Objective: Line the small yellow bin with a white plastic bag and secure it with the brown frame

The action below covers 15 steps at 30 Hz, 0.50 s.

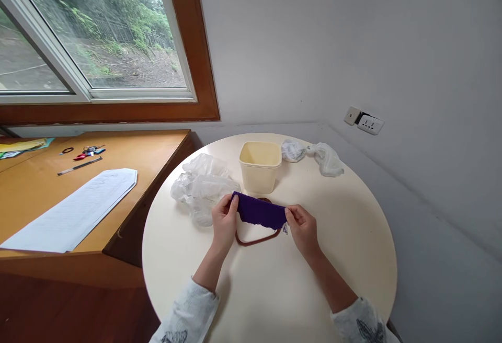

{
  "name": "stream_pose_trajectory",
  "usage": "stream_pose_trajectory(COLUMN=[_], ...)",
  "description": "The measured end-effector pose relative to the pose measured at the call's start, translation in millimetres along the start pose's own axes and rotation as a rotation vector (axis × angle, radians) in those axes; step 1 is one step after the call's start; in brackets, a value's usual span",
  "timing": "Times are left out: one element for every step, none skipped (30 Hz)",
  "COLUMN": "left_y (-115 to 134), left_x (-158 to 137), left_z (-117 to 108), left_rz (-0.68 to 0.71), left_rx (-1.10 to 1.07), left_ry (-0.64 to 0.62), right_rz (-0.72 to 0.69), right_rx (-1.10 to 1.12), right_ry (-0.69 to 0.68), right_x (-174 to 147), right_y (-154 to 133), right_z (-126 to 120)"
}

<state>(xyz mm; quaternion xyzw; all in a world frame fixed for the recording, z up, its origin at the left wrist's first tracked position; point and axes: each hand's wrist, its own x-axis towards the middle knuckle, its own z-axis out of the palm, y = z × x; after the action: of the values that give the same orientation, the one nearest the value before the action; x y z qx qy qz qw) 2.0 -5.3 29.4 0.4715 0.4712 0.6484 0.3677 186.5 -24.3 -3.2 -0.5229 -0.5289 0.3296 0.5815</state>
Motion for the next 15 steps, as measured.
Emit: stream_pose_trajectory(left_y=[-0.2, -0.3, -0.4, -0.6, -0.7, -0.9, -1.1, -1.3, -1.5, -1.7, -2.0, -2.3, -2.6, -2.9, -3.3], left_x=[0.1, 0.3, 0.5, 0.6, 0.8, 0.9, 1.0, 1.0, 0.9, 0.9, 0.8, 0.7, 0.7, 0.7, 0.8], left_z=[-0.2, -0.5, -0.8, -1.1, -1.3, -1.5, -1.6, -1.6, -1.6, -1.4, -1.3, -1.1, -1.0, -0.9, -1.0], left_rz=[-0.004, -0.006, -0.007, -0.006, -0.004, -0.004, -0.004, -0.006, -0.008, -0.011, -0.014, -0.018, -0.021, -0.025, -0.028], left_rx=[-0.004, -0.007, -0.01, -0.012, -0.012, -0.012, -0.01, -0.008, -0.007, -0.007, -0.006, -0.006, -0.006, -0.005, -0.003], left_ry=[0.002, 0.004, 0.006, 0.007, 0.01, 0.011, 0.011, 0.011, 0.012, 0.014, 0.017, 0.02, 0.022, 0.021, 0.019], right_rz=[0.009, 0.018, 0.028, 0.037, 0.046, 0.055, 0.063, 0.074, 0.088, 0.11, 0.141, 0.182, 0.228, 0.273, 0.31], right_rx=[0.005, 0.009, 0.011, 0.011, 0.01, 0.008, 0.008, 0.014, 0.029, 0.056, 0.097, 0.151, 0.211, 0.271, 0.32], right_ry=[0.002, 0.003, 0.003, 0.001, -0.001, -0.005, -0.007, -0.007, -0.01, -0.019, -0.036, -0.059, -0.081, -0.102, -0.119], right_x=[0.1, 0.2, 0.2, 0.2, 0.2, 0.2, 0.2, 0.4, 0.9, 1.5, 2.4, 3.5, 4.7, 5.8, 6.9], right_y=[0.8, 1.5, 2.1, 2.2, 2.0, 1.4, 0.5, -0.5, -1.5, -2.0, -2.1, -1.5, -0.4, 1.2, 3.0], right_z=[0.4, 0.7, 1.0, 1.2, 1.2, 1.2, 1.1, 0.9, 0.6, 0.3, -0.1, -0.6, -1.2, -1.8, -2.6])
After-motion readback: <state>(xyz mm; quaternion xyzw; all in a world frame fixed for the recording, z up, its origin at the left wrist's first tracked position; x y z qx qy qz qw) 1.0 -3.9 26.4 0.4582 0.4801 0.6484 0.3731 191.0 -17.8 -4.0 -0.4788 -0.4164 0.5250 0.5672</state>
